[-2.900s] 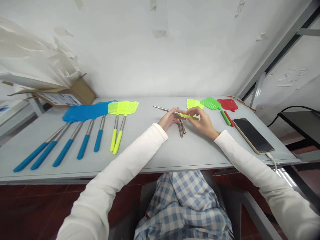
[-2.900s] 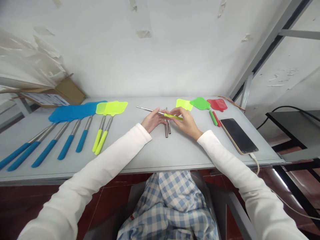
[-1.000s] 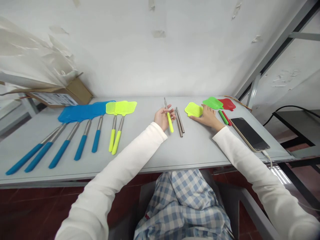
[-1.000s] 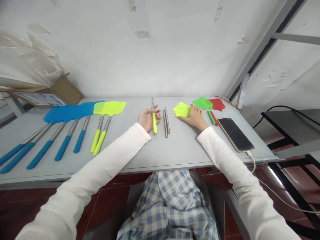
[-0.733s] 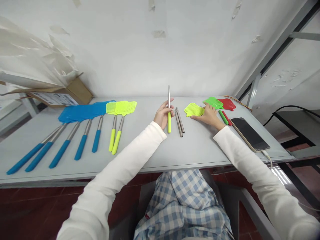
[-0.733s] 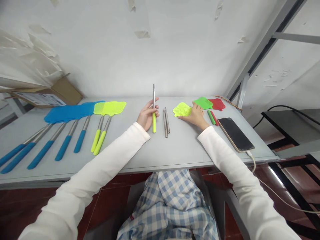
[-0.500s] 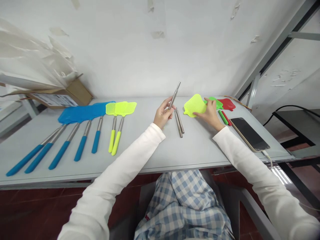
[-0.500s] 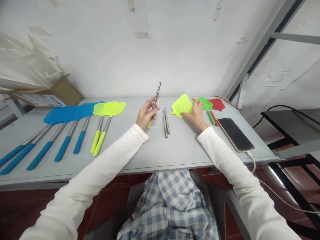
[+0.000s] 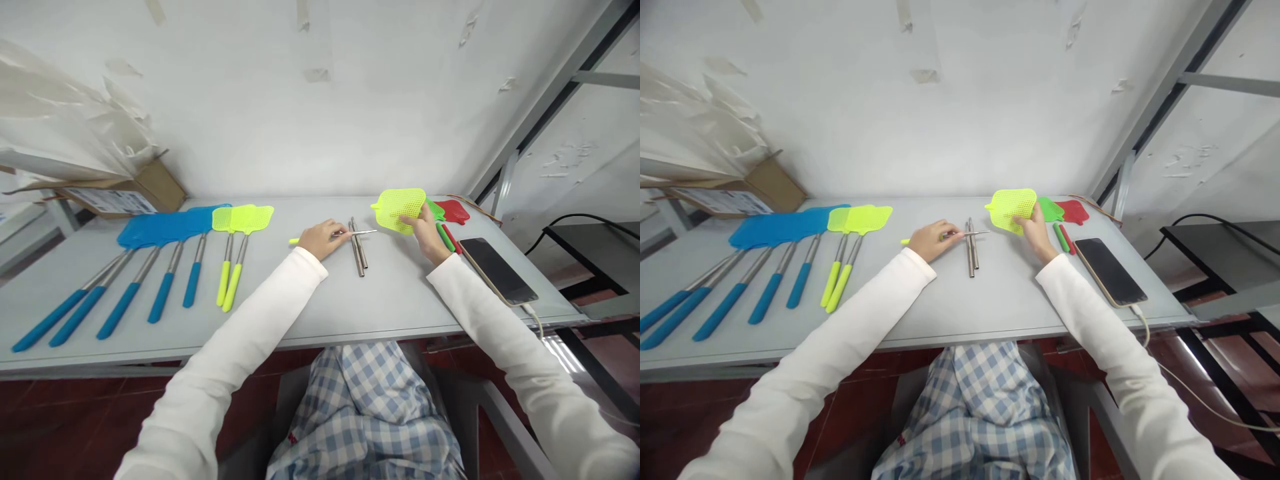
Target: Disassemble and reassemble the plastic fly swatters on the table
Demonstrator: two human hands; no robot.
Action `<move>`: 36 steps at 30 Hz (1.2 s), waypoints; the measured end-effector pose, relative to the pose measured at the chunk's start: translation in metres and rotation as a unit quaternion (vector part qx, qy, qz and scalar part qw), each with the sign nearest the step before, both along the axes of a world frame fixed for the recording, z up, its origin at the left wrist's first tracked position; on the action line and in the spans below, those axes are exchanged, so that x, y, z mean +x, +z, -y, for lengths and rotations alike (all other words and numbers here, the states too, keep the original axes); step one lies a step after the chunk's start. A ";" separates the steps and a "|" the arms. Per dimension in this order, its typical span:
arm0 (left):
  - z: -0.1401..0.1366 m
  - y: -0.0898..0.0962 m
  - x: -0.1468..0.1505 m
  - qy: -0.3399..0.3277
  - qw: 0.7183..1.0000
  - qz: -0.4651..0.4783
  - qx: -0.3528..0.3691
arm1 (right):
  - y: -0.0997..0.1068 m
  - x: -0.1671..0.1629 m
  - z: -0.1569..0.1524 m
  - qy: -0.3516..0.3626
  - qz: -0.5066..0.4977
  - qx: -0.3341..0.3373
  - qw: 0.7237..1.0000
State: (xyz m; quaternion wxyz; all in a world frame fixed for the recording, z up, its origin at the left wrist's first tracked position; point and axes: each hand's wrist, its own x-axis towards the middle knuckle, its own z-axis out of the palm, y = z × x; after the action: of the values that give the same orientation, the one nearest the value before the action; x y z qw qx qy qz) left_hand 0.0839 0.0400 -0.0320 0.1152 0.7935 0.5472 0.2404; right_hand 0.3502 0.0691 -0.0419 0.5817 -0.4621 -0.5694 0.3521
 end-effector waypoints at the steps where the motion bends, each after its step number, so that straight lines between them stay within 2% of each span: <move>1: -0.002 0.001 -0.002 0.007 1.000 -0.006 0.005 | 0.002 -0.001 0.002 0.003 -0.008 -0.005 1.000; 11: -0.013 0.008 -0.028 0.106 0.993 -0.044 -0.019 | 0.011 -0.008 0.012 0.002 0.019 -0.038 0.999; 23: -0.012 0.003 -0.023 0.086 0.994 -0.061 -0.017 | 0.009 -0.018 0.020 0.088 0.004 -0.033 0.996; 29: -0.011 0.006 -0.024 0.097 0.993 -0.065 -0.020 | 0.006 -0.015 0.016 0.054 0.007 -0.038 0.998; 36: -0.012 0.005 -0.024 0.095 0.993 -0.069 -0.026 | 0.006 -0.014 0.015 0.054 0.003 -0.036 0.998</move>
State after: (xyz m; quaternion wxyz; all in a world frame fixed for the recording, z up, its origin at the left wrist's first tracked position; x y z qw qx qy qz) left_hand 0.0596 0.0519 -0.0269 0.0743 0.7494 0.6328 0.1802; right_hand 0.3363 0.0542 -0.0362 0.5428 -0.4524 -0.5821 0.4024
